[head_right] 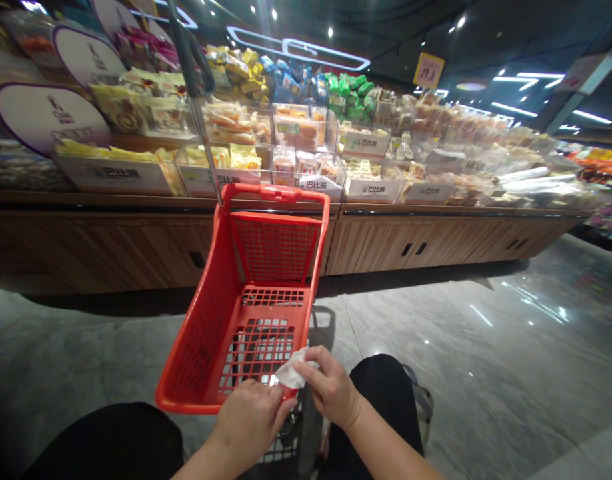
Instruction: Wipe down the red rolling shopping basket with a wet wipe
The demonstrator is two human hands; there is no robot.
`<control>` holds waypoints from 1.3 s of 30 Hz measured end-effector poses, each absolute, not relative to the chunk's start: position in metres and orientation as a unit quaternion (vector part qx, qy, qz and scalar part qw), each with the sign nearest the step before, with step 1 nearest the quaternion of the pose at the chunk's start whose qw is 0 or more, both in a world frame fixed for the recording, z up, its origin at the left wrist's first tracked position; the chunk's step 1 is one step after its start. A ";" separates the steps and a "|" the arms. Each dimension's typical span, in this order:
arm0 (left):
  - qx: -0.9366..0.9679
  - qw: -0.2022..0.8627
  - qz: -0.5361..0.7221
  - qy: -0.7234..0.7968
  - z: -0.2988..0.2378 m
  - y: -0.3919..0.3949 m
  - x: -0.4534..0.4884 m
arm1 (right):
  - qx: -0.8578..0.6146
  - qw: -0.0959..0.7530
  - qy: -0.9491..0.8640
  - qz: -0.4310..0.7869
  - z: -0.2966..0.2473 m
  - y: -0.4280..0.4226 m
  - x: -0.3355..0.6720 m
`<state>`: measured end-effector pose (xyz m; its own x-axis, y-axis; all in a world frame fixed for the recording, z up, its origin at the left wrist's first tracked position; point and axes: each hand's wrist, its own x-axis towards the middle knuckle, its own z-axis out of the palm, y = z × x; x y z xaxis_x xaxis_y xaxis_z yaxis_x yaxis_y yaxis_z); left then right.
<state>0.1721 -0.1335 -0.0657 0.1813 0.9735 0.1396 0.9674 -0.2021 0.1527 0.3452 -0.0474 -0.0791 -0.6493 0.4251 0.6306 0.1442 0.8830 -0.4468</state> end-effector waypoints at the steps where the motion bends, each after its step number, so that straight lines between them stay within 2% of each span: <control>1: 0.768 0.016 0.104 0.631 -0.066 -0.133 0.172 | -0.172 0.394 -0.885 0.181 -0.077 -0.041 0.342; 7: 0.766 0.026 0.106 0.634 -0.065 -0.134 0.172 | -0.226 0.425 -0.855 0.191 -0.071 -0.019 0.330; 14: 0.781 0.038 0.111 0.614 -0.064 -0.134 0.169 | -0.177 0.340 -0.882 0.272 -0.077 -0.073 0.349; 22: 0.769 0.036 0.118 0.628 -0.069 -0.134 0.170 | -0.248 0.419 -0.842 0.234 -0.068 -0.038 0.332; 29: 0.785 0.039 0.118 0.607 -0.066 -0.137 0.165 | -0.202 0.350 -0.870 0.284 -0.072 -0.070 0.343; 36: 0.777 0.031 0.124 0.616 -0.066 -0.144 0.157 | -0.242 0.431 -0.847 0.197 -0.067 -0.006 0.319; 39: 0.782 0.024 0.130 0.609 -0.066 -0.148 0.153 | -0.255 0.438 -0.840 0.195 -0.068 -0.011 0.315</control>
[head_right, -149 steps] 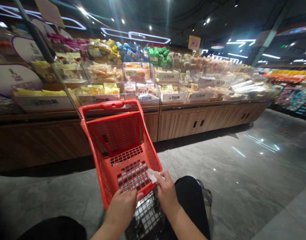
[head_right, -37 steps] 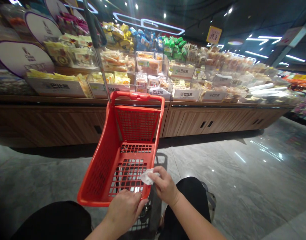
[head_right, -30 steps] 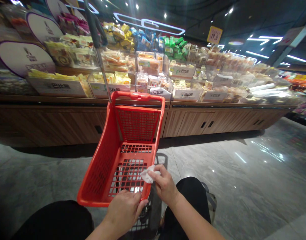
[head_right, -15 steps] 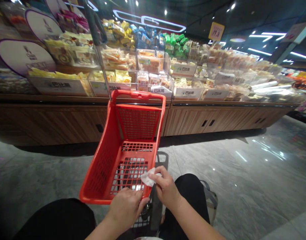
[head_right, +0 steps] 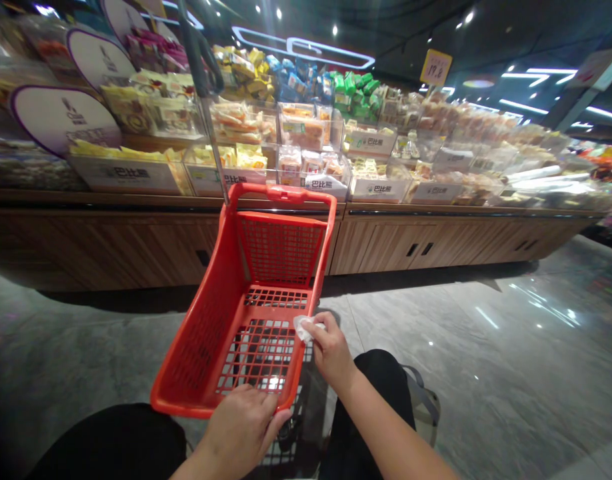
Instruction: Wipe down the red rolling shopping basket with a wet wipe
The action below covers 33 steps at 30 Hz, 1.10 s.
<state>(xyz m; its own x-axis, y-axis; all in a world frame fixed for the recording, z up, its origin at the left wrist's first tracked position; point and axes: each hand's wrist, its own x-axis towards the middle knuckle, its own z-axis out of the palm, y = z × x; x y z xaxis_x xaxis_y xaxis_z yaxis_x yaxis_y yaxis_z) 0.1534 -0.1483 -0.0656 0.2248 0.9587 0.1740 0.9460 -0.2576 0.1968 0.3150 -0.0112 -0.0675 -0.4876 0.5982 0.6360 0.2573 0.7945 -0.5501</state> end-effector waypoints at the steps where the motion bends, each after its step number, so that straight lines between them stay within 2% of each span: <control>1: 0.785 0.021 0.135 0.605 -0.066 -0.150 0.152 | -0.248 0.431 -0.843 0.204 -0.069 -0.020 0.316; 7: 0.798 0.015 0.143 0.585 -0.067 -0.156 0.148 | -0.195 0.383 -0.870 0.243 -0.075 -0.061 0.326; 16: 0.793 0.042 0.109 0.597 -0.066 -0.159 0.147 | -0.274 0.444 -0.834 0.180 -0.067 -0.010 0.311; 23: 0.805 0.028 0.121 0.580 -0.067 -0.162 0.139 | -0.203 0.374 -0.873 0.239 -0.068 -0.058 0.321; 33: 0.827 -0.042 0.153 0.539 -0.068 -0.169 0.133 | -0.292 0.429 -0.840 0.160 -0.059 0.018 0.303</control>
<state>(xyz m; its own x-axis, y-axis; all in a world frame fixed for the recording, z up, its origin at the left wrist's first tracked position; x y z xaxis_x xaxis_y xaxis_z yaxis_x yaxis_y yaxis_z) 0.1328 -0.1690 -0.0679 0.3722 0.8786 0.2992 0.9044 -0.4158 0.0957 0.3033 0.0180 -0.0590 -0.4609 0.6272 0.6279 0.3526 0.7787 -0.5190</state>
